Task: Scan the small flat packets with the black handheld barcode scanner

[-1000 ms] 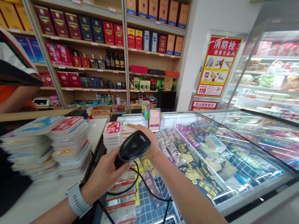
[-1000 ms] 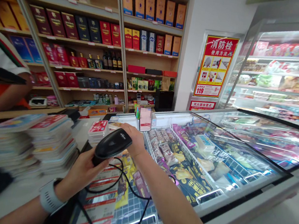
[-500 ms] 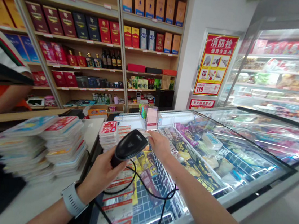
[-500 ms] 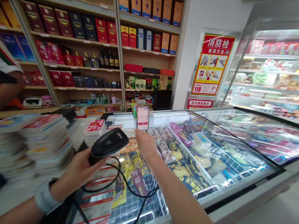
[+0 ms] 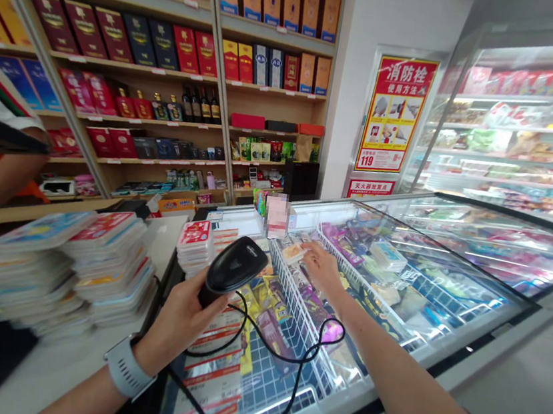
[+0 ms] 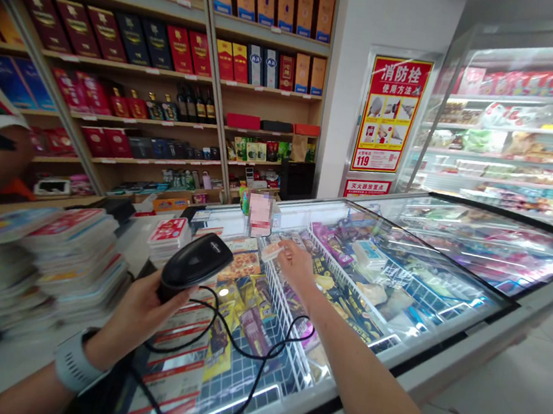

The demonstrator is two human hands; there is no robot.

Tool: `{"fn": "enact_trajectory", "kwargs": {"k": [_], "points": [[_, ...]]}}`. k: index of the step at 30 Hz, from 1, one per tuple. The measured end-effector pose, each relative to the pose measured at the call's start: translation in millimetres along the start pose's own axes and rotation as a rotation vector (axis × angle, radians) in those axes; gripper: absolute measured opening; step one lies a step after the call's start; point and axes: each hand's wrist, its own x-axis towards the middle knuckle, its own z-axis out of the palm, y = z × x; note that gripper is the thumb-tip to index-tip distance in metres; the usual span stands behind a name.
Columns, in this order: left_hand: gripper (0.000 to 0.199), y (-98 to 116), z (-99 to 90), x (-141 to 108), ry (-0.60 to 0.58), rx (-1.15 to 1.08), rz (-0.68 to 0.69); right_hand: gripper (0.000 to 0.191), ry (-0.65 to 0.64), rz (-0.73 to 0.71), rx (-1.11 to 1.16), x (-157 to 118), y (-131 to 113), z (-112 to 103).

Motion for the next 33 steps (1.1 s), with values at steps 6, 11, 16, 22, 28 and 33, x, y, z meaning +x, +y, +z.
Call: {"fn": "enact_trajectory", "kwargs": {"k": [6, 11, 16, 22, 28, 33], "points": [[0.035, 1.1, 0.1, 0.0, -0.001, -0.001, -0.002, 0.03, 0.039, 0.078, -0.052, -1.2, 10.6, -5.2], [0.036, -2.4, 0.5, -0.6, -0.001, -0.018, -0.008, 0.029, 0.048, 0.131, -0.175, 1.3, 11.7, -10.4], [0.034, -8.1, 1.2, -1.9, 0.0, 0.006, -0.015, 0.037, 0.028, 0.138, -0.236, 1.9, 12.5, -20.3], [0.034, -4.4, 0.7, -1.0, 0.001, 0.05, -0.011, 0.049, -0.023, 0.138, -0.279, 4.4, 13.6, -30.4], [0.038, 3.1, 0.3, 0.4, 0.012, 0.073, -0.029, 0.044, -0.132, 0.1, -0.415, 9.3, 21.5, -39.4], [0.037, 1.1, 0.9, 0.5, 0.018, 0.068, -0.027, 0.038, -0.141, 0.144, -0.484, 11.0, 27.9, -45.8]]}}
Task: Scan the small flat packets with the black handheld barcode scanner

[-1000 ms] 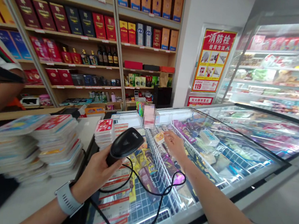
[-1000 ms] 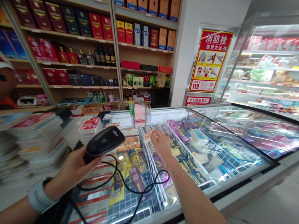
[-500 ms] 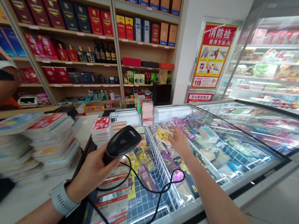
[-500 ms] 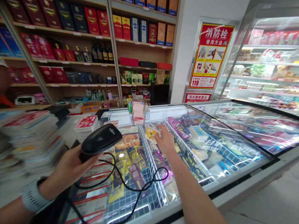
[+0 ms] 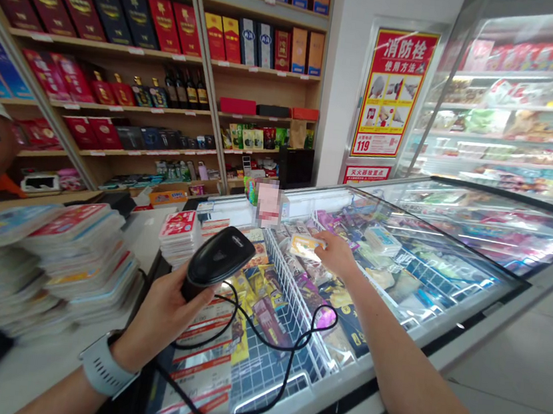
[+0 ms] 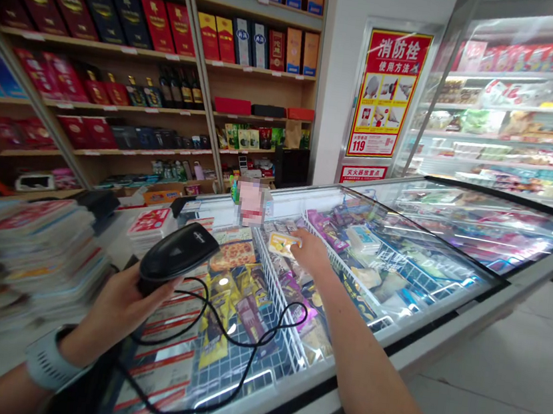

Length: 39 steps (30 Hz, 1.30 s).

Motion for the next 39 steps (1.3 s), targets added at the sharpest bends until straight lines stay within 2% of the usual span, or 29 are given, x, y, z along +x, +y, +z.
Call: {"fn": "enact_trajectory", "kwargs": {"k": [3, 12, 15, 22, 27, 31, 34, 39], "points": [[0.039, -3.2, 1.0, 0.0, -0.012, -0.012, -0.001, 0.036, -0.001, 0.02, -0.003, 1.2, 3.5, -1.4], [0.039, -5.2, 0.9, -1.3, -0.025, 0.004, 0.006, 0.039, 0.09, -0.109, 0.042, 3.3, 8.2, -7.3], [0.038, -4.2, 0.8, -1.2, -0.029, -0.007, 0.008, 0.04, 0.081, -0.1, 0.083, 4.0, 5.1, -9.0], [0.042, -2.9, -0.4, -2.3, -0.029, -0.024, -0.009, 0.023, 0.048, -0.119, 0.076, 4.9, 0.5, -2.5], [0.042, -2.3, 0.5, -2.2, -0.024, -0.025, -0.017, 0.042, 0.12, -0.109, 0.127, 2.6, 0.6, -4.2], [0.041, -4.2, 1.2, -2.0, -0.016, -0.022, -0.017, 0.042, 0.189, -0.202, 0.134, 3.6, -1.5, -7.2], [0.039, -4.0, 0.9, -1.7, -0.019, -0.02, -0.013, 0.042, 0.129, -0.26, 0.091, 3.8, -5.0, -5.6], [0.039, -1.8, -0.2, -1.0, -0.028, -0.001, -0.016, 0.046, -0.032, -0.198, 0.029, -1.4, -7.3, -4.2]]}}
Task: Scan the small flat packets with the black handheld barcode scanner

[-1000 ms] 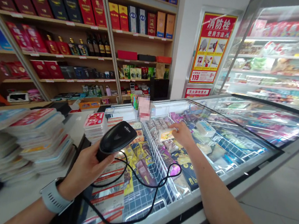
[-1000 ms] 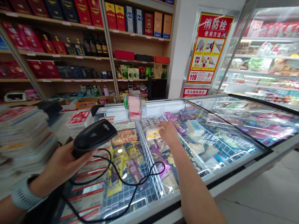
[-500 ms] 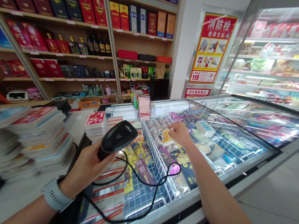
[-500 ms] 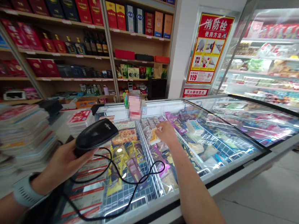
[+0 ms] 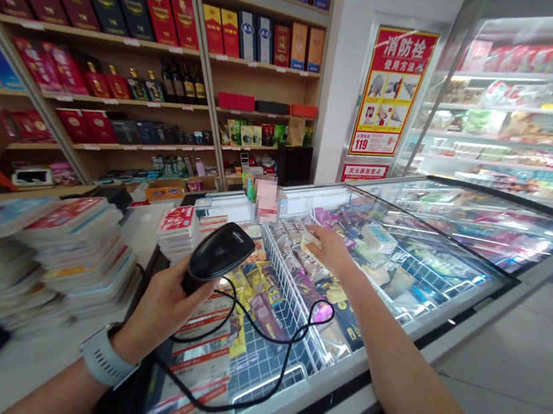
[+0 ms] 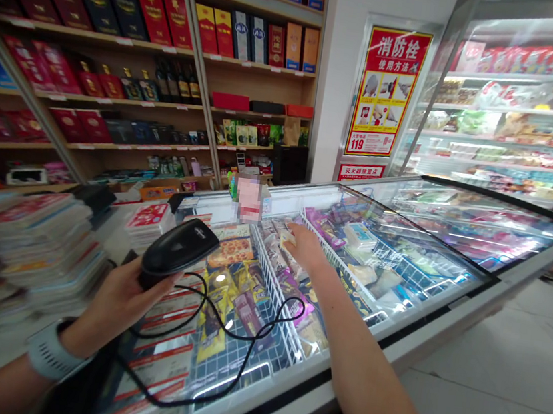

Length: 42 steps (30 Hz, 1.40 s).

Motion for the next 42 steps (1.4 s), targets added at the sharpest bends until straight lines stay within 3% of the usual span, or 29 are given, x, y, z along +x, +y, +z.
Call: {"fn": "enact_trajectory", "kwargs": {"k": [4, 7, 13, 20, 26, 31, 38, 42], "points": [[0.043, 0.7, 0.3, 0.6, 0.017, 0.027, 0.01, 0.055, -0.087, 0.145, -0.055, -6.0, 3.5, -6.3], [0.044, 1.3, 0.9, 0.9, 0.038, 0.032, 0.019, 0.049, -0.101, 0.227, -0.097, -8.7, 5.3, -14.9], [0.037, 2.5, 0.7, 1.4, 0.045, 0.05, 0.009, 0.021, -0.123, 0.252, -0.176, -14.0, 5.6, -33.3], [0.04, 4.0, 0.1, 1.9, 0.037, 0.065, 0.004, 0.02, -0.092, 0.244, -0.224, -16.8, 21.1, -39.4], [0.043, 1.9, 0.2, 1.7, 0.007, 0.045, 0.011, 0.02, -0.048, 0.313, -0.123, -14.5, 19.5, -37.2], [0.041, 1.0, 1.1, 1.8, -0.021, 0.036, 0.011, 0.022, 0.009, 0.341, 0.148, -12.4, 20.2, -28.5], [0.04, 3.1, 3.6, 2.9, -0.058, 0.031, 0.039, 0.025, 0.259, 0.343, 0.877, -2.1, 15.9, -5.5], [0.043, 8.4, 5.8, 4.1, -0.085, 0.093, 0.074, 0.035, 0.289, 0.296, 1.028, -0.2, 8.6, -3.1]]}}
